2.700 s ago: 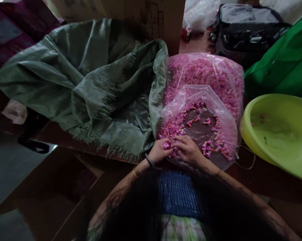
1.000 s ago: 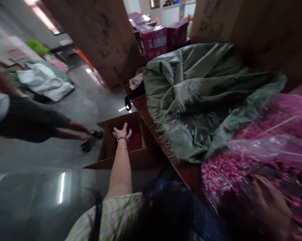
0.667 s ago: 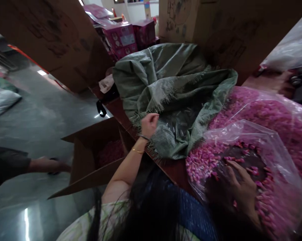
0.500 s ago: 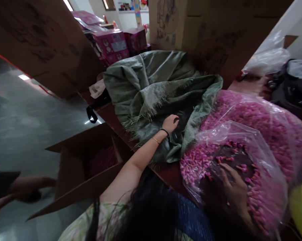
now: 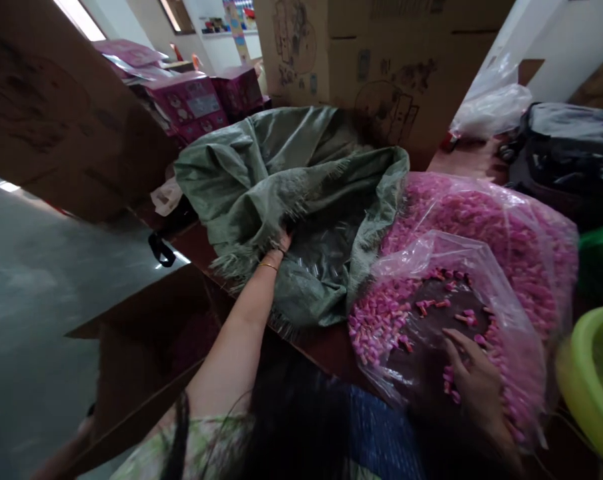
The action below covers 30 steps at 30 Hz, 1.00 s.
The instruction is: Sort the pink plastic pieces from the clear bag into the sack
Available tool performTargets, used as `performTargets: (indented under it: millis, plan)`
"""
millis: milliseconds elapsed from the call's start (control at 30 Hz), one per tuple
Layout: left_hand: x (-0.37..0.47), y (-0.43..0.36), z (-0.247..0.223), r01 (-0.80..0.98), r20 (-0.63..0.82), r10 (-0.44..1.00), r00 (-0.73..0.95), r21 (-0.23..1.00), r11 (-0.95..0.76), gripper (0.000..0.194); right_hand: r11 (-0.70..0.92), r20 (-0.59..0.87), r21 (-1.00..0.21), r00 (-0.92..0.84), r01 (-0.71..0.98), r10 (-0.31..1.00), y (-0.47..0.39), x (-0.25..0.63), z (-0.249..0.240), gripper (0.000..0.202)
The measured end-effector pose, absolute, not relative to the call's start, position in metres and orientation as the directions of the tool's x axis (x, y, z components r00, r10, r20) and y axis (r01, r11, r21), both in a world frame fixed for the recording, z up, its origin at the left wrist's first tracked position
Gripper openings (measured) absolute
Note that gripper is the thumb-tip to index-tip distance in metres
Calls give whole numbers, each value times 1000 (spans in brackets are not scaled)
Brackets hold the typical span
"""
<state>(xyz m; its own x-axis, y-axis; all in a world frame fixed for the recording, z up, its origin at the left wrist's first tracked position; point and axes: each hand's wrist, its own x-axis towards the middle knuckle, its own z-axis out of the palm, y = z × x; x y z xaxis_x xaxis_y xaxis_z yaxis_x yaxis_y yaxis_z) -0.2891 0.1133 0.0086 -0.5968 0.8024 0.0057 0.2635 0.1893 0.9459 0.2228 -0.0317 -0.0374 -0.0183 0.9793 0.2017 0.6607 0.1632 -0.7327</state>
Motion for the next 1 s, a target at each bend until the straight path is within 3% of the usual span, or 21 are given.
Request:
performTargets:
  millis: [167,233,333,400,467,600,700,833,1000]
  plan:
    - [-284,106,15,432,35,823,-567,864,260,24,223,250,-768,-39,601,967,-22,207,-23,30]
    - [-273,96,11,581,117,864,-490,782,224,23,214,220,-776,-64,594,973,-19,200,-16,29]
    - [-236,71,5,753,367,878,-306,658,-13,23,240,125,-761,-227,603,966,-12,193,-11,28]
    - [-198,47,2,782,543,807,-234,598,-175,21,279,99,-735,-309,619,946,-5,192,-11,26]
    - [-153,22,0,760,611,787,-88,551,-344,16,288,80,-690,-325,664,942,3,197,-10,24]
    - [-80,-12,-2,590,535,789,303,545,-596,15,178,7,-556,-210,812,978,11,225,-6,17]
    - [-57,-21,-1,502,496,754,430,563,-656,19,13,-47,-466,-39,885,998,7,256,-2,15]
    - [-60,-20,3,464,524,728,442,561,-685,20,-161,-56,-374,151,913,987,-6,281,-1,20]
    - [-78,-18,9,552,529,781,333,562,-616,16,-73,-21,-391,71,917,997,-13,265,-13,34]
